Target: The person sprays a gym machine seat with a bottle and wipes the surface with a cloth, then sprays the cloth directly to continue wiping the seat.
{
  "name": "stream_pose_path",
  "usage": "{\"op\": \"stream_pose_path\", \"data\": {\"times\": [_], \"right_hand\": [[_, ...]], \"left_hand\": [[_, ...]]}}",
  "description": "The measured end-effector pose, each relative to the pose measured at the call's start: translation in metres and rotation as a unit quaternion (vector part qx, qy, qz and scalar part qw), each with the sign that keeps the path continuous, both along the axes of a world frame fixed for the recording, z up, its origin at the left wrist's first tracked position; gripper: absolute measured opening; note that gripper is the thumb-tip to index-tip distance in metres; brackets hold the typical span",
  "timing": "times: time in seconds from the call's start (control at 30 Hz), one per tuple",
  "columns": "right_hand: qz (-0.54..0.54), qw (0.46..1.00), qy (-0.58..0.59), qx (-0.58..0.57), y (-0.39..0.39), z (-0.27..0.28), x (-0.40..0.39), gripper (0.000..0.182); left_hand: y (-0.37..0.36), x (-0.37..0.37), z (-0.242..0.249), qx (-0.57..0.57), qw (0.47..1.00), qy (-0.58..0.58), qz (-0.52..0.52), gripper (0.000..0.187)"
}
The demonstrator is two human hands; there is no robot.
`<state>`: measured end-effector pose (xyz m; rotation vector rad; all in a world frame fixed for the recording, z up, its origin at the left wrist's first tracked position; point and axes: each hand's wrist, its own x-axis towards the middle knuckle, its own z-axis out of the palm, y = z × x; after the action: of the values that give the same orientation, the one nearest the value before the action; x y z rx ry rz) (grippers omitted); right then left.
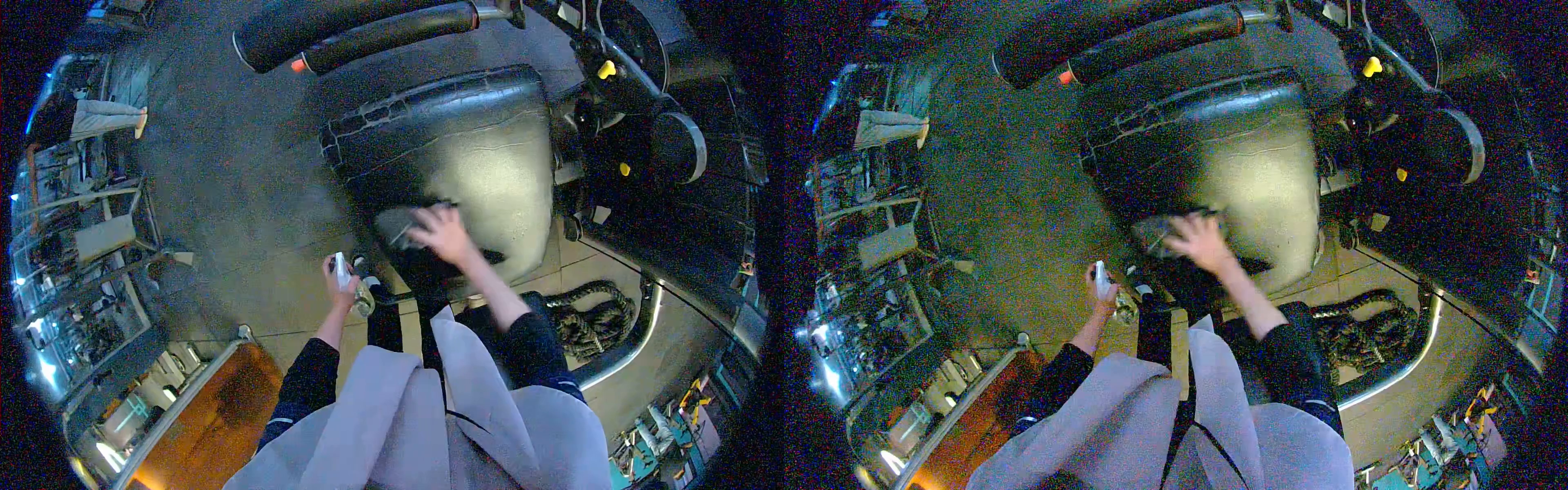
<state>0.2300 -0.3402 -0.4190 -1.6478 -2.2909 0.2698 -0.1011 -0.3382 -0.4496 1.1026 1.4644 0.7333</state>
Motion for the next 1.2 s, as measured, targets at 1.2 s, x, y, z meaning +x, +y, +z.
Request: {"op": "stream_pose_path", "data": {"times": [1.2], "right_hand": [[0.083,0.994,-0.058,-0.050,-0.016,-0.004,0.046,0.042]], "left_hand": [[0.001,0.004,0.004,-0.011,0.999,-0.030,0.014,0.073]]}}
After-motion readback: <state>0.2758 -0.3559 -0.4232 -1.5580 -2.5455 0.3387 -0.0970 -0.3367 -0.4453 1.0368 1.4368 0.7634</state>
